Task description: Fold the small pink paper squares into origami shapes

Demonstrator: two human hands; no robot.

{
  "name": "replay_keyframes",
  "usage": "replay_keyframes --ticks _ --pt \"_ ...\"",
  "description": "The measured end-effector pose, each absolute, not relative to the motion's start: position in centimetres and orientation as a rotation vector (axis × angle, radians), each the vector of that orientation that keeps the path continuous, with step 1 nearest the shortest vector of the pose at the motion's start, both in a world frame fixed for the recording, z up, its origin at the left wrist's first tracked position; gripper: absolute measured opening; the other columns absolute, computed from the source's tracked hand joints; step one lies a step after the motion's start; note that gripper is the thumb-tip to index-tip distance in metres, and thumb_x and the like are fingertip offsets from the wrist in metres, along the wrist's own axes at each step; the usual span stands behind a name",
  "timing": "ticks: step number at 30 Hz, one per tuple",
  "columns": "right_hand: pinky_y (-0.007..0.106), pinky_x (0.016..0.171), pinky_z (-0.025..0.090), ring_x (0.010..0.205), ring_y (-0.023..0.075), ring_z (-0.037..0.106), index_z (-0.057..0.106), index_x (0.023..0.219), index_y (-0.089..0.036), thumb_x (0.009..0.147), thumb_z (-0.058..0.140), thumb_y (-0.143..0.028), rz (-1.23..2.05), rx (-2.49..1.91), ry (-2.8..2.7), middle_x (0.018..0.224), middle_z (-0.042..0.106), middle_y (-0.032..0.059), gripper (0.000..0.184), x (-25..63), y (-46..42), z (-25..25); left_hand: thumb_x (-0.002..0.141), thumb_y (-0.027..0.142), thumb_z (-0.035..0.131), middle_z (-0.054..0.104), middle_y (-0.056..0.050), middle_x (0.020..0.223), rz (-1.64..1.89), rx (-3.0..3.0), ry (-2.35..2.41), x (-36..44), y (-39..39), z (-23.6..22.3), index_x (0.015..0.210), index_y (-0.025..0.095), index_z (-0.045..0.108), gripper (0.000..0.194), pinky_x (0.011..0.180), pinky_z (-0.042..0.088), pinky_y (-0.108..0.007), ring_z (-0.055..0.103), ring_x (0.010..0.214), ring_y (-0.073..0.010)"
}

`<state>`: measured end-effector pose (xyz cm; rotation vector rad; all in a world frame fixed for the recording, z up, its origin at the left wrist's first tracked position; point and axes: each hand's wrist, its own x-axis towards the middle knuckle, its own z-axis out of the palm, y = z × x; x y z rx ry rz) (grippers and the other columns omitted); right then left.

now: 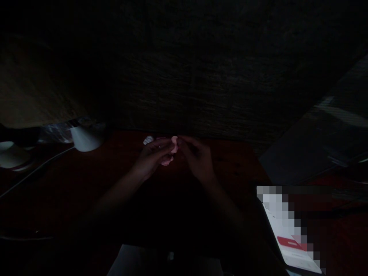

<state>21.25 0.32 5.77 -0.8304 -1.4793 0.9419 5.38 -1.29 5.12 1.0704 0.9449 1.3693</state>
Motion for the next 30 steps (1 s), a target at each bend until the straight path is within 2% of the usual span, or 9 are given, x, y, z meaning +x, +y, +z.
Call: replay_keyframes --ticks 5,12,18,30 --pt "0.027 0.057 0.051 0.067 0.0141 0.063 0.08 0.098 -0.024 0.088 0.074 -0.043 0.981 -0.873 -1.482 0.082 0.075 0.0014 0.021 21.25 0.32 5.95 0.07 0.043 0.088 0.073 -0.004 0.083 1.374 1.092 0.991 5.4 -1.37 5.21 0.096 0.018 0.078 0.037 0.049 0.038 -0.021 0.058 0.058 -0.009" --pt "0.025 0.057 0.049 0.063 0.0119 0.06 0.08 0.096 -0.023 0.079 0.081 -0.042 1.145 -0.868 -1.372 0.081 0.075 0.001 0.025 21.2 0.35 6.1 0.07 0.042 0.088 0.075 -0.005 0.081 1.393 1.112 1.005 5.4 -1.39 5.17 0.096 0.018 0.08 0.036 0.047 0.037 -0.021 0.057 0.055 -0.0094" --pt "0.026 0.056 0.046 0.062 0.0113 0.056 0.081 0.09 -0.024 0.077 0.08 -0.041 1.242 -0.844 -1.347 0.075 0.072 -0.0002 0.021 21.17 0.56 6.11 0.071 0.039 0.088 0.075 -0.004 0.08 1.401 1.129 0.981 5.42 -1.43 5.1 0.094 0.02 0.081 0.032 0.047 0.036 -0.021 0.057 0.056 -0.0095" --pt "0.025 0.054 0.042 0.06 0.0109 0.052 0.081 0.088 -0.024 0.072 0.084 -0.045 1.334 -0.813 -1.336 0.069 0.067 -0.0016 0.027 21.31 0.93 5.91 0.07 0.04 0.088 0.072 -0.003 0.075 1.4 1.165 0.983 5.59 -1.62 5.18 0.089 0.02 0.082 0.028 0.05 0.036 -0.023 0.054 0.056 -0.0101"
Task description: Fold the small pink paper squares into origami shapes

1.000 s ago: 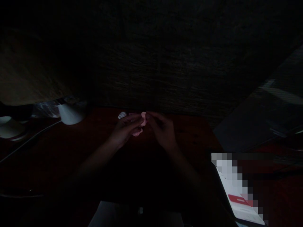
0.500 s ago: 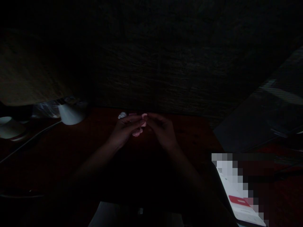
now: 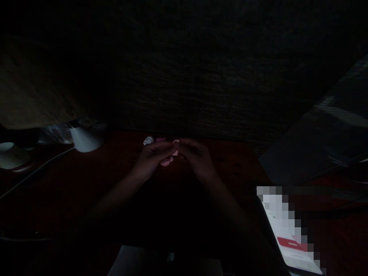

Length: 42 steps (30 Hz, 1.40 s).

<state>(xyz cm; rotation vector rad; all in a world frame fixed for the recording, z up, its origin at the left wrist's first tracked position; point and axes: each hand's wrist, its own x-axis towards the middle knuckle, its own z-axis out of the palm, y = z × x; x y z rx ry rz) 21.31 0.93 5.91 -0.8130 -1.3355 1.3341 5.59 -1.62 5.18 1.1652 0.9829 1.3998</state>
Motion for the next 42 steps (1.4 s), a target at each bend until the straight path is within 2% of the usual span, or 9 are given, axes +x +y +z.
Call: replay_keyframes --ticks 8,13,21,25,30,34,42 --pt "0.025 0.056 0.043 0.062 0.0111 0.054 0.082 0.092 -0.026 0.075 0.083 -0.047 1.37 -0.78 -1.376 0.075 0.069 -0.0009 0.027 21.67 1.1 5.9 0.07 0.039 0.089 0.075 -0.005 0.079 1.387 1.128 0.961 5.46 -1.52 5.17 0.091 0.021 0.083 0.029 0.049 0.034 -0.021 0.058 0.059 -0.0107" --pt "0.023 0.055 0.04 0.06 0.0094 0.052 0.082 0.094 -0.026 0.075 0.084 -0.046 1.395 -0.751 -1.374 0.071 0.067 -0.0026 0.028 21.82 1.16 5.75 0.069 0.04 0.089 0.075 -0.005 0.081 1.384 1.129 0.97 5.36 -1.41 4.93 0.093 0.02 0.082 0.031 0.048 0.035 -0.021 0.059 0.058 -0.0106" --pt "0.023 0.052 0.04 0.056 0.0098 0.051 0.078 0.079 -0.022 0.077 0.08 -0.053 1.418 -0.723 -1.326 0.063 0.063 -0.0025 0.031 21.72 1.43 5.5 0.065 0.043 0.091 0.073 -0.003 0.077 1.386 1.065 0.981 5.48 -1.28 4.85 0.092 0.019 0.082 0.038 0.05 0.039 -0.021 0.059 0.059 -0.0103" --pt "0.023 0.054 0.042 0.059 0.0099 0.053 0.079 0.086 -0.024 0.075 0.083 -0.047 1.353 -0.74 -1.361 0.071 0.068 -0.0017 0.026 21.63 1.08 5.82 0.066 0.043 0.091 0.074 -0.004 0.077 1.368 1.107 0.984 5.45 -1.23 4.78 0.094 0.019 0.082 0.038 0.05 0.038 -0.021 0.057 0.055 -0.0086" --pt "0.024 0.056 0.044 0.061 0.0103 0.053 0.079 0.085 -0.023 0.078 0.082 -0.048 1.272 -0.787 -1.405 0.071 0.067 -0.0014 0.027 21.53 0.74 6.28 0.072 0.043 0.087 0.077 -0.005 0.087 1.362 1.152 0.921 5.46 -1.18 4.82 0.097 0.02 0.082 0.034 0.054 0.042 -0.021 0.064 0.068 -0.0123" --pt "0.025 0.057 0.044 0.061 0.0108 0.054 0.077 0.087 -0.022 0.076 0.082 -0.051 1.253 -0.821 -1.376 0.072 0.066 -0.0011 0.031 21.56 0.95 6.16 0.071 0.044 0.089 0.078 -0.007 0.098 1.295 1.139 0.891 5.46 -1.19 5.08 0.101 0.021 0.081 0.039 0.062 0.048 -0.021 0.07 0.082 -0.0157" --pt "0.024 0.056 0.044 0.062 0.0107 0.054 0.078 0.09 -0.024 0.073 0.084 -0.044 1.27 -0.792 -1.37 0.079 0.071 -0.0003 0.026 21.55 1.04 5.79 0.07 0.039 0.087 0.076 -0.004 0.085 1.326 1.26 0.924 5.57 -1.55 5.4 0.089 0.019 0.081 0.028 0.061 0.046 -0.022 0.065 0.073 -0.0133"
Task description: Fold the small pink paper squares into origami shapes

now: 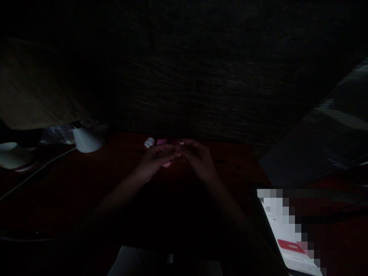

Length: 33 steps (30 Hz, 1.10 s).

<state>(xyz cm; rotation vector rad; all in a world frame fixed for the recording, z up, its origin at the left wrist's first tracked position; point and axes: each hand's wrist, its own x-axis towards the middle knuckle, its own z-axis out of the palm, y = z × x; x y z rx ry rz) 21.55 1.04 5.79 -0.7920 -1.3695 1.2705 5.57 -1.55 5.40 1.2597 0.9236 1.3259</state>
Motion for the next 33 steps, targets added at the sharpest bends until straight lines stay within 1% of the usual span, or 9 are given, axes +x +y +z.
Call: replay_keyframes --ticks 4,7,14,16,19,21,24,28,33 --pt "0.025 0.056 0.044 0.063 0.012 0.056 0.078 0.087 -0.023 0.074 0.083 -0.044 1.244 -0.807 -1.385 0.077 0.071 0.0003 0.025 21.6 1.1 5.9 0.073 0.038 0.084 0.075 -0.003 0.081 1.352 1.323 0.963 5.7 -1.6 5.2 0.089 0.019 0.08 0.025 0.06 0.045 -0.024 0.062 0.069 -0.0132" --pt "0.025 0.056 0.045 0.064 0.0123 0.057 0.079 0.089 -0.023 0.074 0.083 -0.045 1.249 -0.819 -1.399 0.08 0.073 0.0011 0.027 21.7 1.1 5.9 0.074 0.036 0.083 0.075 -0.003 0.079 1.365 1.335 0.967 5.8 -1.6 5.1 0.088 0.019 0.08 0.022 0.06 0.046 -0.024 0.063 0.068 -0.0135" --pt "0.025 0.057 0.048 0.067 0.0125 0.06 0.077 0.089 -0.023 0.072 0.086 -0.043 1.252 -0.797 -1.427 0.086 0.074 0.0014 0.027 21.7 1.1 5.7 0.074 0.032 0.082 0.077 -0.004 0.086 1.384 1.338 0.933 5.8 -1.7 5.3 0.084 0.02 0.078 0.016 0.064 0.05 -0.024 0.07 0.08 -0.017" --pt "0.025 0.057 0.048 0.067 0.0122 0.06 0.077 0.093 -0.024 0.073 0.086 -0.042 1.261 -0.77 -1.453 0.087 0.073 0.0009 0.029 21.8 1.1 5.8 0.074 0.031 0.083 0.077 -0.003 0.087 1.391 1.343 0.93 5.7 -1.7 5.3 0.083 0.02 0.077 0.015 0.064 0.05 -0.024 0.069 0.078 -0.0161" --pt "0.026 0.059 0.05 0.068 0.0121 0.062 0.075 0.11 -0.027 0.077 0.084 -0.04 1.287 -0.745 -1.526 0.094 0.074 0.0009 0.037 22.1 1.1 6.1 0.075 0.034 0.083 0.076 -0.004 0.088 1.406 1.321 0.941 5.6 -1.6 5.2 0.087 0.019 0.077 0.02 0.062 0.049 -0.024 0.067 0.074 -0.0144" --pt "0.026 0.059 0.05 0.069 0.0125 0.063 0.074 0.114 -0.028 0.079 0.082 -0.042 1.265 -0.753 -1.523 0.097 0.074 0.0013 0.038 22.4 1.1 6.2 0.075 0.037 0.084 0.076 -0.004 0.088 1.411 1.289 0.953 5.6 -1.5 5.1 0.09 0.018 0.077 0.025 0.06 0.048 -0.024 0.066 0.072 -0.0142" --pt "0.027 0.059 0.05 0.066 0.0128 0.061 0.076 0.105 -0.027 0.083 0.077 -0.048 1.146 -0.784 -1.482 0.088 0.074 0.0009 0.031 22.7 1.1 6.4 0.071 0.039 0.087 0.077 -0.005 0.091 1.437 1.253 0.956 5.7 -1.4 5.1 0.093 0.019 0.077 0.031 0.063 0.05 -0.025 0.069 0.079 -0.0169" --pt "0.029 0.059 0.049 0.062 0.0138 0.059 0.077 0.09 -0.024 0.083 0.077 -0.051 0.981 -0.824 -1.501 0.072 0.069 -0.0006 0.027 22.9 1.2 6.7 0.071 0.038 0.087 0.078 -0.006 0.096 1.443 1.281 0.967 5.8 -1.6 5.4 0.097 0.021 0.078 0.032 0.069 0.053 -0.028 0.072 0.094 -0.0219" --pt "0.029 0.058 0.05 0.062 0.014 0.059 0.078 0.087 -0.024 0.081 0.079 -0.05 0.99 -0.829 -1.51 0.074 0.071 0.0005 0.027 22.8 1.1 6.8 0.073 0.035 0.085 0.079 -0.006 0.096 1.44 1.31 0.985 5.9 -1.8 5.6 0.096 0.022 0.079 0.027 0.072 0.054 -0.029 0.072 0.096 -0.0225"
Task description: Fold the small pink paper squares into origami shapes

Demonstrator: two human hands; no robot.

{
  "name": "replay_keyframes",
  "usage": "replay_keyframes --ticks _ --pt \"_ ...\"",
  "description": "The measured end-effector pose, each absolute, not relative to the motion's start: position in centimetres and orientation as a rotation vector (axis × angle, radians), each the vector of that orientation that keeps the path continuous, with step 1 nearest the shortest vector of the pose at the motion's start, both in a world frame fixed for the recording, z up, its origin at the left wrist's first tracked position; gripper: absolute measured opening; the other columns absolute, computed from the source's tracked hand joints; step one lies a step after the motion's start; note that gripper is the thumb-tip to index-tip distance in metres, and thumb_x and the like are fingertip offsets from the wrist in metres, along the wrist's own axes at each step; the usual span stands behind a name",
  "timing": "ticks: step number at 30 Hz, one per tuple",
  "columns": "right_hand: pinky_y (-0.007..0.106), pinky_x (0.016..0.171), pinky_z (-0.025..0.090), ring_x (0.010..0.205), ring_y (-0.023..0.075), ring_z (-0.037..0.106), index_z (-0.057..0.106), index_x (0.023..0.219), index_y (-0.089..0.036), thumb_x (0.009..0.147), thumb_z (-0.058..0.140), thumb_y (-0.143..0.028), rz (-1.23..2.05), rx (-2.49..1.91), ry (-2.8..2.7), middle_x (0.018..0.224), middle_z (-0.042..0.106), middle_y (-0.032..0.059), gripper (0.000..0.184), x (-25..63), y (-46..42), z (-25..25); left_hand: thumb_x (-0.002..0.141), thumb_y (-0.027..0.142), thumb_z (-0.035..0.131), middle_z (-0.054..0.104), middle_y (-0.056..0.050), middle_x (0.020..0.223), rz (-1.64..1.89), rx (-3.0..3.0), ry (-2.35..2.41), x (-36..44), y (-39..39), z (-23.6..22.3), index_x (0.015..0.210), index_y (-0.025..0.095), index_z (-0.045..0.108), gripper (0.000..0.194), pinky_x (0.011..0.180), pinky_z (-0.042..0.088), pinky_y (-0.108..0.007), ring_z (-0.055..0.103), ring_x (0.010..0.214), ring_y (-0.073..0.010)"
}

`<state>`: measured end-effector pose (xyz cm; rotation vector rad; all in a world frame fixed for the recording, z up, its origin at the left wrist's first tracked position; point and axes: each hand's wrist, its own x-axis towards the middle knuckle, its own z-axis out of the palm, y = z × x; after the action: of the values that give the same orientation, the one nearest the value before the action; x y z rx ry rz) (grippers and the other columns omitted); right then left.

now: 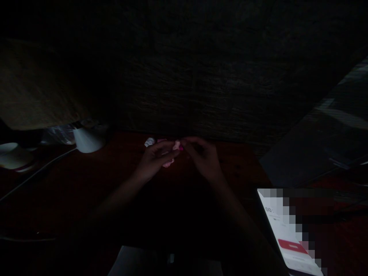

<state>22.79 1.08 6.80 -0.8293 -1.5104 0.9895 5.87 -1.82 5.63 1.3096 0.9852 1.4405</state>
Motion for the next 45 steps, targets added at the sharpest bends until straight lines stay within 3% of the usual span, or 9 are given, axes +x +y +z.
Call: replay_keyframes --ticks 17,22,36,41,45 --pt "0.025 0.056 0.045 0.059 0.0114 0.054 0.076 0.08 -0.021 0.078 0.078 -0.054 1.197 -0.863 -1.44 0.072 0.068 0.0009 0.034 22.38 1.0 6.91 0.073 0.035 0.085 0.079 -0.006 0.094 1.469 1.362 1.005 5.86 -1.56 5.19 0.095 0.022 0.08 0.026 0.07 0.055 -0.029 0.072 0.094 -0.0223" --pt "0.025 0.055 0.044 0.061 0.0118 0.053 0.078 0.085 -0.021 0.076 0.08 -0.052 1.228 -0.876 -1.392 0.075 0.07 0.0015 0.032 22.6 1.01 7.11 0.073 0.037 0.085 0.08 -0.006 0.094 1.466 1.365 1.026 5.82 -1.56 5.12 0.098 0.022 0.08 0.03 0.067 0.054 -0.028 0.072 0.092 -0.0221" --pt "0.025 0.055 0.04 0.06 0.0117 0.05 0.079 0.076 -0.021 0.073 0.08 -0.048 1.286 -0.892 -1.386 0.068 0.067 0.0007 0.028 22.39 1.12 6.88 0.073 0.033 0.086 0.077 -0.006 0.095 1.533 1.404 1.072 5.89 -1.55 4.89 0.093 0.022 0.079 0.024 0.06 0.049 -0.026 0.067 0.082 -0.0182" --pt "0.026 0.056 0.043 0.064 0.0133 0.057 0.078 0.078 -0.022 0.076 0.078 -0.052 1.254 -0.954 -1.35 0.08 0.074 0.0042 0.03 22.7 1.37 6.87 0.07 0.04 0.087 0.078 -0.006 0.093 1.414 1.237 1.016 5.78 -1.45 5.07 0.096 0.022 0.08 0.032 0.056 0.045 -0.023 0.066 0.074 -0.0151" --pt "0.026 0.058 0.046 0.065 0.0126 0.058 0.081 0.088 -0.023 0.076 0.08 -0.044 1.221 -0.925 -1.347 0.088 0.077 0.0033 0.024 22.78 1.37 6.8 0.068 0.044 0.089 0.077 -0.005 0.09 1.348 1.091 1.006 5.58 -1.23 5.09 0.097 0.019 0.079 0.039 0.055 0.043 -0.021 0.062 0.064 -0.01"
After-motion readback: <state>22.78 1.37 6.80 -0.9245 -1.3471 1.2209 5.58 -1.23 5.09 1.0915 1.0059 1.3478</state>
